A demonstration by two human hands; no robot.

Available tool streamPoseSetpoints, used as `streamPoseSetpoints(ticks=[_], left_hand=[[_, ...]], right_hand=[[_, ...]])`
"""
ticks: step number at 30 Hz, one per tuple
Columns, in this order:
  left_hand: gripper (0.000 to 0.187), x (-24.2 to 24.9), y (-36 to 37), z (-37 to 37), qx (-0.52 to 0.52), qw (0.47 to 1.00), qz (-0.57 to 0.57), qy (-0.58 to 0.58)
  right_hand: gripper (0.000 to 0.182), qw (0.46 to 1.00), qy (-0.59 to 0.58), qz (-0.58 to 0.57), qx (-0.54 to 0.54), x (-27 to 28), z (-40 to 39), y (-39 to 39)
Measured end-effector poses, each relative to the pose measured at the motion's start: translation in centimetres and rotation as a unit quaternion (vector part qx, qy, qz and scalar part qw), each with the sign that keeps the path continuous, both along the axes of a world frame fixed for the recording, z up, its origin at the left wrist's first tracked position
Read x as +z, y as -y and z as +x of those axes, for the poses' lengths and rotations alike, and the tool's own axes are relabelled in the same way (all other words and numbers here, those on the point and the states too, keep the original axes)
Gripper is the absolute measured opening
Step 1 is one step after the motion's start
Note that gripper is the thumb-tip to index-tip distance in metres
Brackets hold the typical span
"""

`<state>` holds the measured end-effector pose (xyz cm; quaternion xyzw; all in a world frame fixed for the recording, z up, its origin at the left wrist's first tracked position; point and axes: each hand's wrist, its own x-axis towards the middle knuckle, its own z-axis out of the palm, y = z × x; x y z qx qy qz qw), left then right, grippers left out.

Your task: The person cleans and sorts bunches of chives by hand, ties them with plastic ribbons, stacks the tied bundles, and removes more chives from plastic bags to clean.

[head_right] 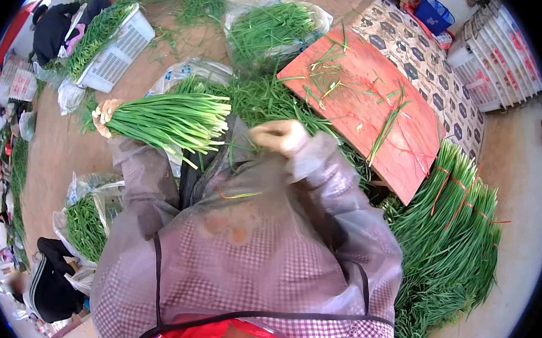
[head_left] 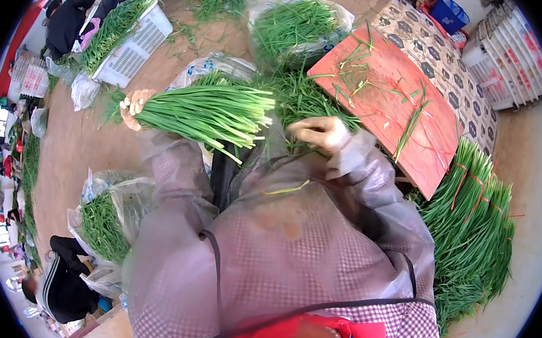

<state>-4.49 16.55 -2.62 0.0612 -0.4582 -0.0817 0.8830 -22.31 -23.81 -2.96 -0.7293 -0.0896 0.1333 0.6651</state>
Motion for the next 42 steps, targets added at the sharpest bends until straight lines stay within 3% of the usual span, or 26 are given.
streamPoseSetpoints(ticks=[1,3,5,6,11,15,16,17,18,19,20,23,24,27,29,32,33,34,37,39,41,42], left_hand=[[0.02,-0.1,0.6,0.3,0.0,1.0,-0.01,0.019],[0.022,0.3,1.3,0.3,0.0,0.999,-0.019,0.04],[0.021,0.6,1.4,-0.2,-0.046,0.999,0.005,-0.022],[0.021,0.1,1.2,0.1,-0.009,1.0,0.0,-0.021],[0.019,0.5,2.4,-0.9,-0.034,0.992,-0.021,-0.117],[0.017,-1.3,0.6,-0.3,0.08,0.968,-0.024,-0.235],[0.017,-2.0,-0.2,-0.1,0.12,0.956,-0.023,-0.268],[0.018,-2.3,-0.6,-0.1,0.16,0.94,-0.023,-0.3],[0.018,-2.1,-0.5,-0.2,0.163,0.94,-0.025,-0.299],[0.016,-1.5,-0.1,-0.6,0.187,0.928,-0.036,-0.321],[0.016,-1.1,0.2,-0.9,0.209,0.915,-0.046,-0.343],[0.016,-1.0,1.0,-0.8,0.192,0.921,-0.02,-0.337],[0.016,-0.7,1.6,-0.9,0.19,0.922,-0.018,-0.338],[0.019,0.1,3.2,-0.7,0.172,0.907,-0.016,-0.385],[0.027,-0.1,3.3,-0.2,0.141,0.903,-0.002,-0.406],[0.028,-1.1,3.1,0.7,0.121,0.921,0.024,-0.371],[0.028,-0.6,3.3,0.5,0.124,0.92,0.022,-0.37],[0.027,-0.2,3.7,0.2,0.121,0.919,0.033,-0.375],[0.026,0.7,4.5,-0.5,0.077,0.914,0.048,-0.396],[0.024,0.0,4.5,0.4,0.132,0.907,0.064,-0.394],[0.023,-0.2,4.6,0.7,0.125,0.905,0.051,-0.403],[0.021,-0.2,4.8,0.7,0.157,0.894,0.051,-0.417]], right_hand=[[0.027,0.993,-0.114,0.036,0.015,2.2,0.1,-1.8],[0.03,0.97,-0.172,0.173,-0.007,1.7,0.5,-4.5],[0.026,0.944,-0.2,0.257,-0.047,2.1,0.8,-5.8],[0.026,0.944,-0.2,0.257,-0.047,2.1,0.9,-6.0],[0.014,0.933,-0.223,0.275,-0.069,0.8,0.8,-5.2],[0.013,0.974,-0.147,0.125,-0.12,0.6,0.3,0.2],[0.011,0.977,-0.127,0.076,-0.155,-1.5,0.5,2.8],[0.014,0.979,-0.126,-0.008,-0.158,-2.0,0.4,5.3],[0.015,0.987,-0.013,-0.096,-0.13,-5.7,0.4,8.5],[0.02,0.902,-0.048,-0.424,-0.063,-4.1,0.0,9.9],[0.02,0.902,-0.048,-0.424,-0.063,-4.0,0.0,9.8],[0.032,0.896,0.135,-0.417,-0.073,-3.9,-0.1,9.1],[0.033,0.968,0.112,-0.199,-0.108,-1.7,0.2,6.5],[0.037,0.979,0.156,-0.043,-0.122,3.6,2.2,0.7],[0.038,0.953,0.276,-0.087,-0.088,4.0,4.3,-1.2],[0.034,0.958,0.255,-0.049,-0.119,2.3,6.0,-3.6],[0.03,0.981,0.123,0.078,-0.126,2.8,5.8,-4.1],[0.026,0.971,-0.016,0.201,-0.128,3.1,5.7,-4.4],[0.021,0.976,-0.032,0.156,-0.151,3.2,5.4,-4.6],[0.021,0.977,-0.023,0.141,-0.158,3.2,5.0,-4.3],[0.022,0.978,-0.014,0.126,-0.163,2.9,4.9,-3.3],[0.02,0.983,0.041,0.073,-0.167,2.5,5.0,-2.3]])
